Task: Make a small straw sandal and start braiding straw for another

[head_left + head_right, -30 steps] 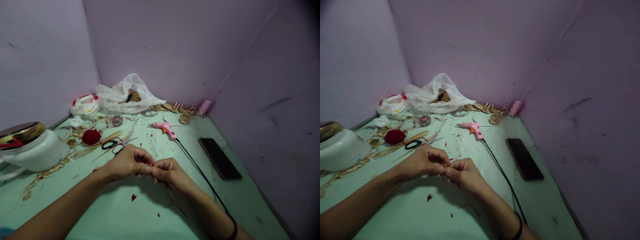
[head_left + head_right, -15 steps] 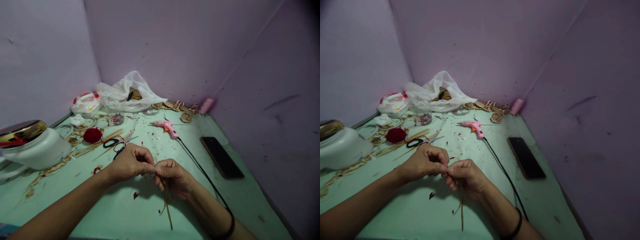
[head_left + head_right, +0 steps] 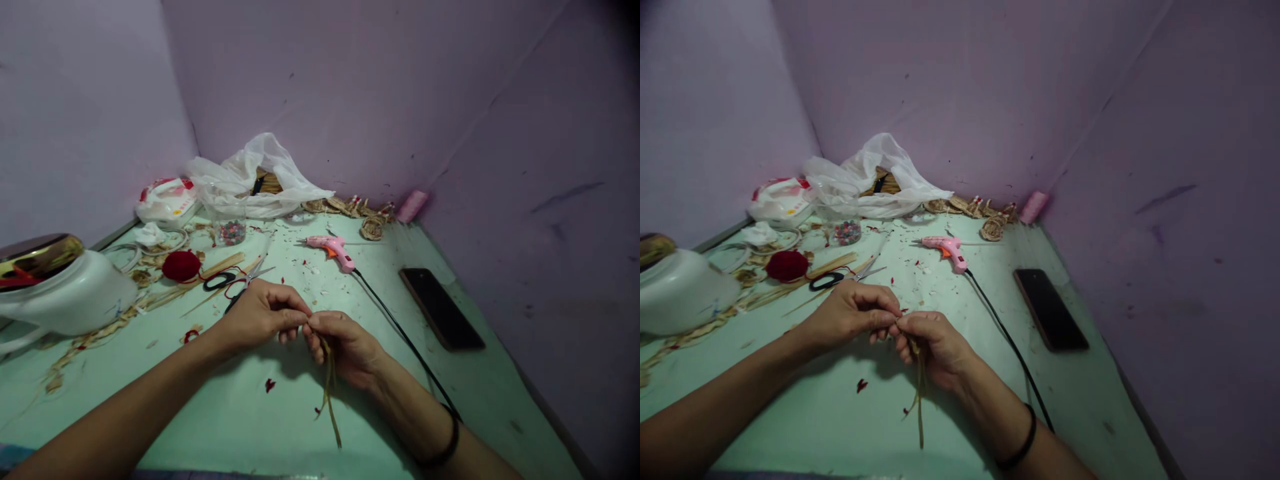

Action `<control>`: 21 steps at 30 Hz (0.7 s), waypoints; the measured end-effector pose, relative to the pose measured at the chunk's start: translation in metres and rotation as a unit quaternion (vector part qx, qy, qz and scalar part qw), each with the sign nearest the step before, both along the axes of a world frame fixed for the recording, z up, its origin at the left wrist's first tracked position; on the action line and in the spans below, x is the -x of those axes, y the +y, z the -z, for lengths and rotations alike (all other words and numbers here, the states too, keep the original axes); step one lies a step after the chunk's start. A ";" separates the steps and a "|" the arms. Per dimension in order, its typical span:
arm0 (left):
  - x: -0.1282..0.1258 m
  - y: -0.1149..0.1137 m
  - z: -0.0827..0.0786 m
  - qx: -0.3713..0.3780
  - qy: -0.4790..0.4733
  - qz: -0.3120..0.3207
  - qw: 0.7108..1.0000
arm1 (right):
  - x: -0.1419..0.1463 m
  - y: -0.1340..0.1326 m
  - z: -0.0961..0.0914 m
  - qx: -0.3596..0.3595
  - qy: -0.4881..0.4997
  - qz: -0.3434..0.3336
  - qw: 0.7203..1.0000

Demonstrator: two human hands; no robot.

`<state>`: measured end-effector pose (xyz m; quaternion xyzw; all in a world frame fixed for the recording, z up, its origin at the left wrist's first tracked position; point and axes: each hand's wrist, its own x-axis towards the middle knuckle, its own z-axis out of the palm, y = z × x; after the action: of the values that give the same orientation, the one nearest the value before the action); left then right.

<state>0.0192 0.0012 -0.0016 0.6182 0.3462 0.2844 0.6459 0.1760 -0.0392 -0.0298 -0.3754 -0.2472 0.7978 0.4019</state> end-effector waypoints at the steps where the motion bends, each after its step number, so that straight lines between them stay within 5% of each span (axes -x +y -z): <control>1: 0.000 0.000 0.000 -0.010 0.004 -0.004 1.000 | -0.001 0.000 0.000 0.000 0.004 -0.008 1.000; 7: -0.001 -0.003 -0.004 -0.061 0.037 0.002 0.997 | -0.005 -0.001 0.001 0.021 0.009 -0.036 0.999; 16: -0.006 -0.002 0.004 -0.040 0.056 -0.018 0.997 | -0.001 0.000 0.000 0.029 -0.015 0.010 0.999; 19: -0.005 -0.001 0.002 -0.068 0.066 -0.062 0.994 | -0.001 0.001 -0.002 0.030 -0.020 0.048 0.998; 21: 0.003 0.005 -0.004 -0.127 0.078 -0.150 0.977 | -0.002 0.002 -0.006 0.032 -0.027 0.083 0.996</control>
<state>0.0163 0.0059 0.0027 0.6563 0.4455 0.3703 0.4833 0.1780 -0.0374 -0.0242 -0.4290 -0.2005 0.7588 0.4471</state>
